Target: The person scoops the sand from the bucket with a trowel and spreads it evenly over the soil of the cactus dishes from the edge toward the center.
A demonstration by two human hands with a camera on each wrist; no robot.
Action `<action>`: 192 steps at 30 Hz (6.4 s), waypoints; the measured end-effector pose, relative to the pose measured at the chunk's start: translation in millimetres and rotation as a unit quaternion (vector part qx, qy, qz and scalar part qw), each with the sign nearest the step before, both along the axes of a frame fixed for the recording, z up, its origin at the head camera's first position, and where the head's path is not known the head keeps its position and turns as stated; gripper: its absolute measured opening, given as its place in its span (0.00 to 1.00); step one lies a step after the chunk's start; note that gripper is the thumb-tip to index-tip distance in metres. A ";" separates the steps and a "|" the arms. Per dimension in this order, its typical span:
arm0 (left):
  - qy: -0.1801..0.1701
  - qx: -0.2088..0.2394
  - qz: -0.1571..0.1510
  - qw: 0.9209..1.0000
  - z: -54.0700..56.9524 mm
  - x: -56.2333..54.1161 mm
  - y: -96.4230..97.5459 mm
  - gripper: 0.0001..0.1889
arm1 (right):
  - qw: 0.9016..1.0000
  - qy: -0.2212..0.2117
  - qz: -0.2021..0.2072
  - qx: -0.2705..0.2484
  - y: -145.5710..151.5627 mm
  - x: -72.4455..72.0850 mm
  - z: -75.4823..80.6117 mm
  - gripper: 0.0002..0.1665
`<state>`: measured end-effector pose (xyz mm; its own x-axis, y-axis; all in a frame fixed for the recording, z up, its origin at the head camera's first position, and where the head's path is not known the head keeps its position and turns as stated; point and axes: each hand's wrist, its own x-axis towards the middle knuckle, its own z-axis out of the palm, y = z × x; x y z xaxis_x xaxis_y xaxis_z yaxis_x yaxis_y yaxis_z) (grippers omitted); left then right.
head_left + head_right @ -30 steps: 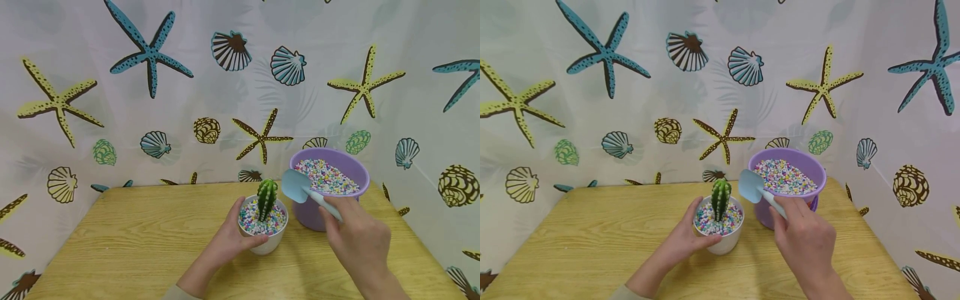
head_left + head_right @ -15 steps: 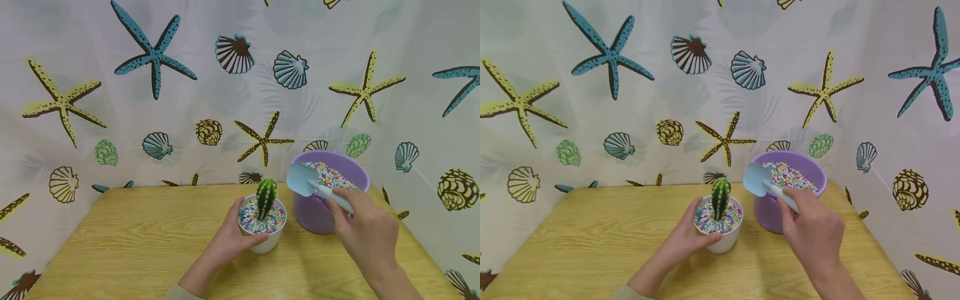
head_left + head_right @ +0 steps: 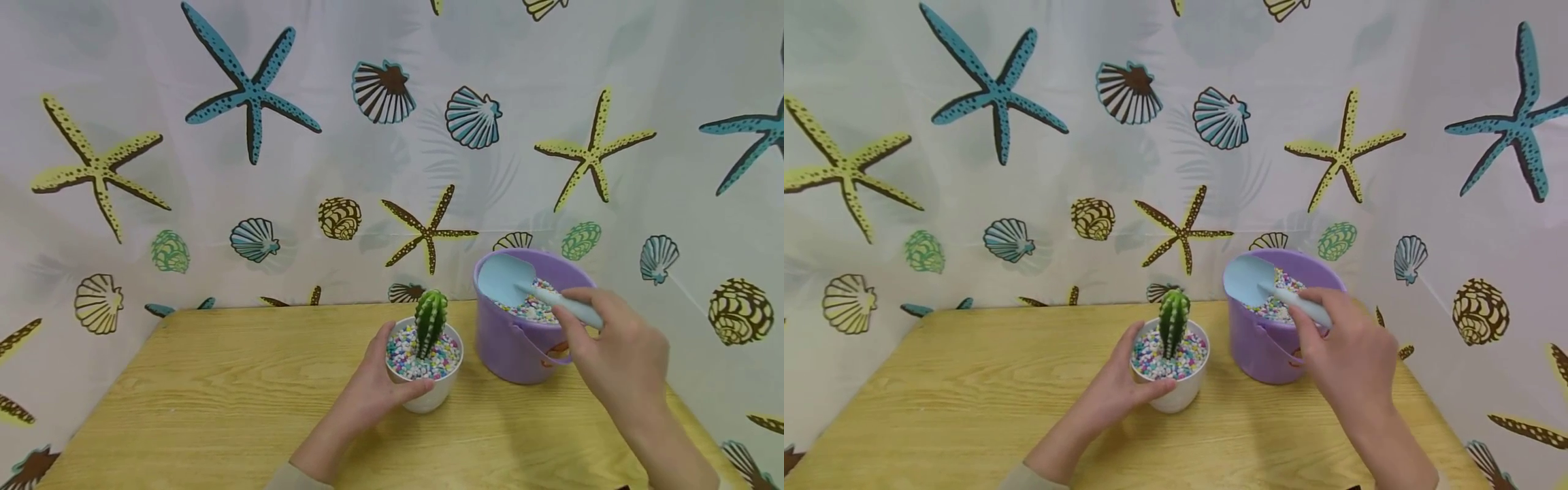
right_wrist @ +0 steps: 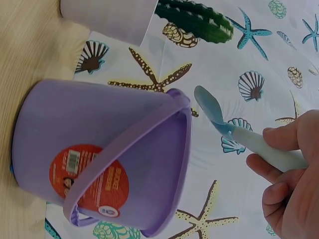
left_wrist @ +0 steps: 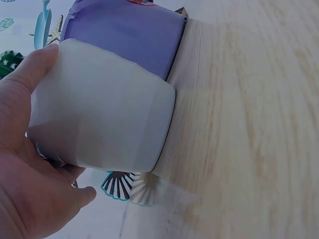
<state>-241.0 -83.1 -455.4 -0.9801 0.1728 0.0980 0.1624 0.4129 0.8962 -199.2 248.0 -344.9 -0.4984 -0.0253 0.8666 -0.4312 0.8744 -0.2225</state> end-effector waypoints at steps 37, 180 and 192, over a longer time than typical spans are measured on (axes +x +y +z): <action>-0.001 0.006 -0.008 1.000 -3.3 -2.8 -0.7 0.67 | 0.935 -0.354 -0.033 -0.007 65.2 -34.9 35.6 0.29; -0.004 0.007 -0.011 1.000 -3.2 -0.5 -1.9 0.67 | 0.874 -0.338 0.017 -0.350 38.9 -41.2 -17.1 0.27; -0.004 0.008 -0.008 1.000 -4.5 0.2 -2.6 0.66 | 0.861 -0.347 0.021 -0.372 40.3 -38.0 -21.5 0.24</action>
